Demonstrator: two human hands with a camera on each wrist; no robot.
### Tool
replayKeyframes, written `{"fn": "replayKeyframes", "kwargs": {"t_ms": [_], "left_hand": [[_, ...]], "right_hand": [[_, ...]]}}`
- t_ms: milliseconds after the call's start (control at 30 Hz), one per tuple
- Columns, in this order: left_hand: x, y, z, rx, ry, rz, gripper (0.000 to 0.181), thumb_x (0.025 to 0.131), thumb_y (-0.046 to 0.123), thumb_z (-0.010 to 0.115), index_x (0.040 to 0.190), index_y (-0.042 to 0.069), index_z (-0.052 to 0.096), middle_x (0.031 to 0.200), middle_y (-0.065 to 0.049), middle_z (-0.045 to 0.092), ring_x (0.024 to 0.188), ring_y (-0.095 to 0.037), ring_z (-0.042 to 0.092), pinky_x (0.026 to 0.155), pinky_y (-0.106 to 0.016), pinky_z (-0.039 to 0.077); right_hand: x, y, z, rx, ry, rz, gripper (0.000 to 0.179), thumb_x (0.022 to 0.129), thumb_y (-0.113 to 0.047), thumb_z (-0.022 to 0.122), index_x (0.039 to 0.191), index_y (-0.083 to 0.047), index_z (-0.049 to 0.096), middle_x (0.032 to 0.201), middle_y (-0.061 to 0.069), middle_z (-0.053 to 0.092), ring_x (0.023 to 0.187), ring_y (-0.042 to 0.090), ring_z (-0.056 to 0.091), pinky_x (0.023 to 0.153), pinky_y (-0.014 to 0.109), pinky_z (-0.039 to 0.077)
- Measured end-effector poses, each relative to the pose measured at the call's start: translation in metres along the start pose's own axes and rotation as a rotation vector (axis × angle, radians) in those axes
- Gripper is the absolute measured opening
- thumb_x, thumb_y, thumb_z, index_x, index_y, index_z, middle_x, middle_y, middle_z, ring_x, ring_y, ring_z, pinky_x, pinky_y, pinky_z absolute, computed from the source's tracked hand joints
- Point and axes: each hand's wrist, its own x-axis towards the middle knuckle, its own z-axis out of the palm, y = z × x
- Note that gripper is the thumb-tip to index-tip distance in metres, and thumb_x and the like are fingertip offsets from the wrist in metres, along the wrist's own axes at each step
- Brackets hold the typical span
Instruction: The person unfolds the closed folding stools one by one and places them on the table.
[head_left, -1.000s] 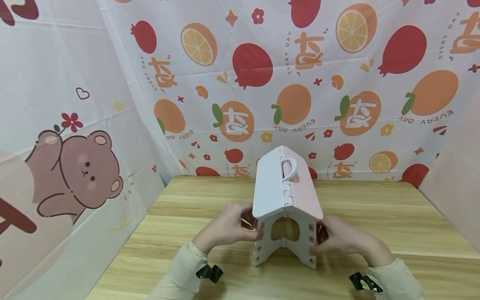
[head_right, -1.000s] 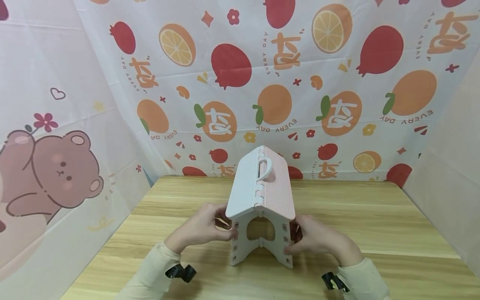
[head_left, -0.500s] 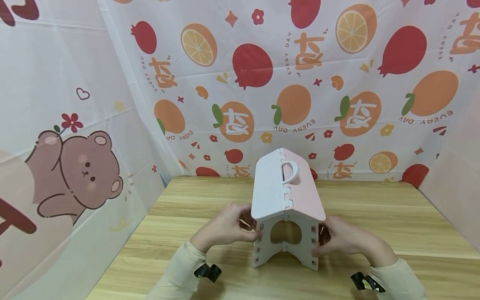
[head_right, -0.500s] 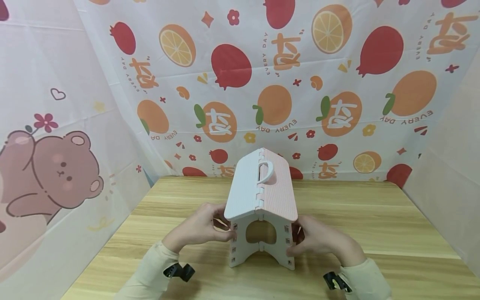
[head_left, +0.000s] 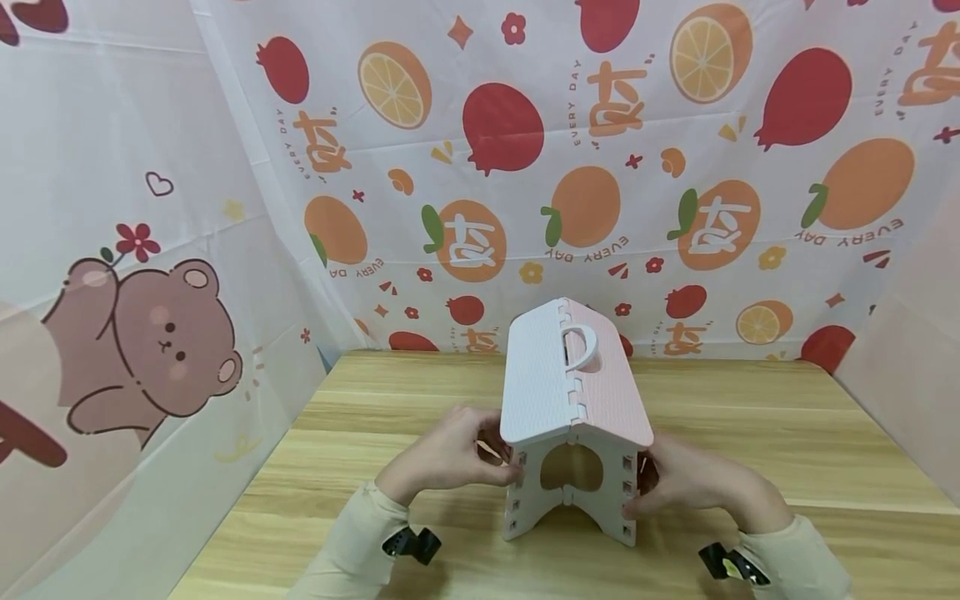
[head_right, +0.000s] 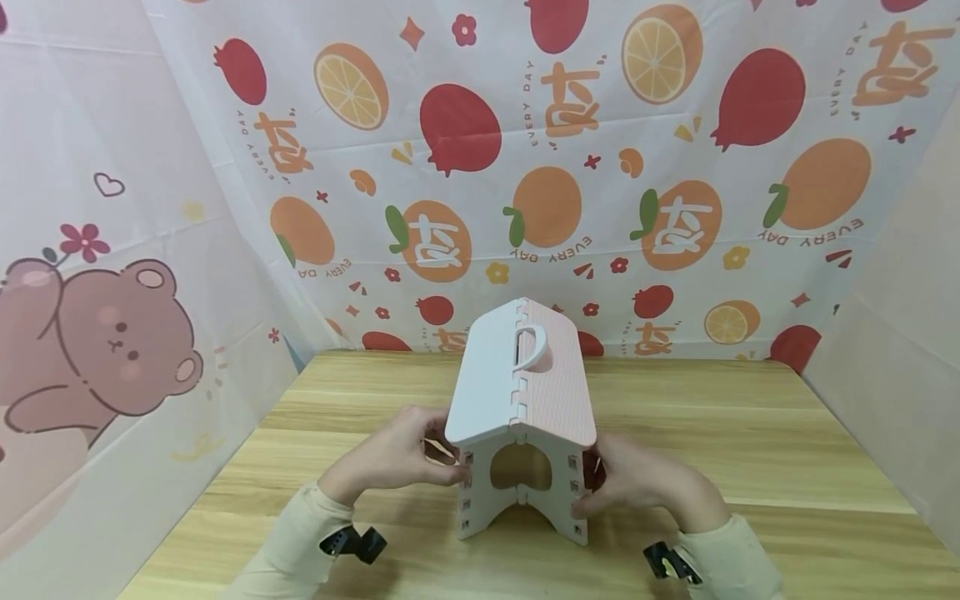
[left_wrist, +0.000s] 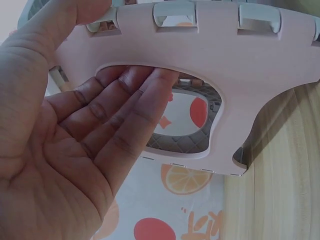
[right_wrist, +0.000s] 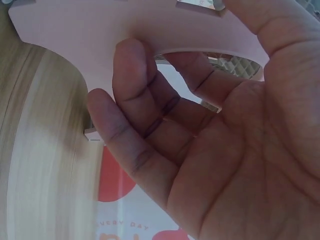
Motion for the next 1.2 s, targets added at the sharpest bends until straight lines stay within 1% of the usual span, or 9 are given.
{"fn": "replayKeyframes", "kwargs": {"t_ms": [233, 367, 500, 667, 800, 933, 1067, 1133, 1200], "left_hand": [[0.001, 0.0, 0.0, -0.019, -0.004, 0.002, 0.035, 0.087, 0.015, 0.088, 0.118, 0.007, 0.074, 0.097, -0.001, 0.079, 0.089, -0.006, 0.076, 0.082, -0.029, 0.066], [-0.001, 0.0, -0.003, -0.047, -0.034, 0.005, 0.038, 0.088, 0.02, 0.088, 0.122, 0.009, 0.073, 0.1, 0.0, 0.078, 0.093, -0.01, 0.076, 0.085, -0.031, 0.066], [-0.004, 0.001, -0.013, -0.073, -0.038, -0.019, 0.038, 0.091, 0.025, 0.087, 0.124, 0.015, 0.072, 0.106, 0.001, 0.077, 0.099, -0.016, 0.075, 0.09, -0.031, 0.065], [-0.007, 0.01, -0.03, 0.037, 0.097, -0.025, 0.024, 0.099, 0.019, 0.078, 0.12, 0.008, 0.073, 0.108, -0.004, 0.079, 0.102, -0.017, 0.075, 0.092, -0.033, 0.065], [0.0, 0.023, -0.039, 0.136, 0.266, -0.028, 0.022, 0.103, 0.018, 0.073, 0.122, 0.005, 0.073, 0.115, -0.009, 0.079, 0.109, -0.022, 0.077, 0.096, -0.039, 0.065], [0.013, 0.036, -0.041, 0.19, 0.359, -0.005, 0.037, 0.106, 0.027, 0.07, 0.136, 0.005, 0.069, 0.135, -0.014, 0.074, 0.127, -0.031, 0.072, 0.107, -0.048, 0.06], [0.028, 0.043, -0.036, 0.264, 0.364, 0.003, 0.058, 0.108, 0.037, 0.065, 0.155, 0.005, 0.055, 0.157, -0.014, 0.06, 0.145, -0.034, 0.059, 0.119, -0.053, 0.05], [0.034, 0.045, -0.033, 0.28, 0.348, -0.001, 0.065, 0.109, 0.04, 0.062, 0.161, 0.005, 0.047, 0.165, -0.013, 0.051, 0.152, -0.034, 0.05, 0.124, -0.055, 0.043], [0.04, 0.044, -0.029, 0.275, 0.327, -0.001, 0.071, 0.11, 0.045, 0.058, 0.166, 0.005, 0.039, 0.172, -0.012, 0.041, 0.159, -0.032, 0.041, 0.129, -0.055, 0.036]], "right_hand": [[0.003, -0.002, 0.002, 0.027, -0.032, -0.003, 0.079, 0.085, -0.02, 0.091, 0.147, -0.001, 0.045, 0.128, 0.016, 0.067, 0.108, 0.01, 0.069, 0.085, 0.029, 0.061], [0.003, -0.004, 0.001, 0.018, -0.028, 0.012, 0.074, 0.084, -0.024, 0.092, 0.141, 0.0, 0.051, 0.12, 0.011, 0.069, 0.101, 0.014, 0.067, 0.082, 0.03, 0.06], [0.0, -0.007, -0.005, -0.014, -0.011, 0.069, 0.072, 0.082, -0.027, 0.094, 0.138, -0.001, 0.057, 0.12, 0.008, 0.071, 0.104, 0.021, 0.068, 0.088, 0.038, 0.058], [-0.014, -0.016, -0.032, -0.097, 0.034, 0.121, 0.071, 0.084, -0.026, 0.091, 0.141, 0.003, 0.059, 0.131, 0.014, 0.07, 0.117, 0.035, 0.07, 0.096, 0.051, 0.059], [-0.027, -0.029, -0.059, -0.191, 0.1, 0.137, 0.06, 0.096, -0.025, 0.081, 0.143, 0.005, 0.059, 0.134, 0.016, 0.071, 0.117, 0.031, 0.071, 0.093, 0.039, 0.062], [-0.028, -0.048, -0.07, -0.31, 0.262, 0.084, 0.048, 0.107, -0.026, 0.067, 0.147, 0.0, 0.059, 0.137, 0.013, 0.072, 0.119, 0.027, 0.072, 0.092, 0.028, 0.061], [-0.016, -0.064, -0.065, -0.376, 0.415, 0.005, 0.056, 0.109, -0.031, 0.064, 0.158, -0.007, 0.05, 0.154, 0.018, 0.061, 0.138, 0.042, 0.063, 0.111, 0.053, 0.056], [-0.007, -0.068, -0.059, -0.387, 0.438, -0.006, 0.066, 0.109, -0.035, 0.064, 0.165, -0.009, 0.041, 0.166, 0.02, 0.048, 0.149, 0.048, 0.05, 0.118, 0.066, 0.045], [0.003, -0.068, -0.052, -0.387, 0.432, -0.014, 0.072, 0.109, -0.037, 0.064, 0.168, -0.007, 0.034, 0.172, 0.022, 0.036, 0.156, 0.05, 0.039, 0.121, 0.072, 0.036]]}}
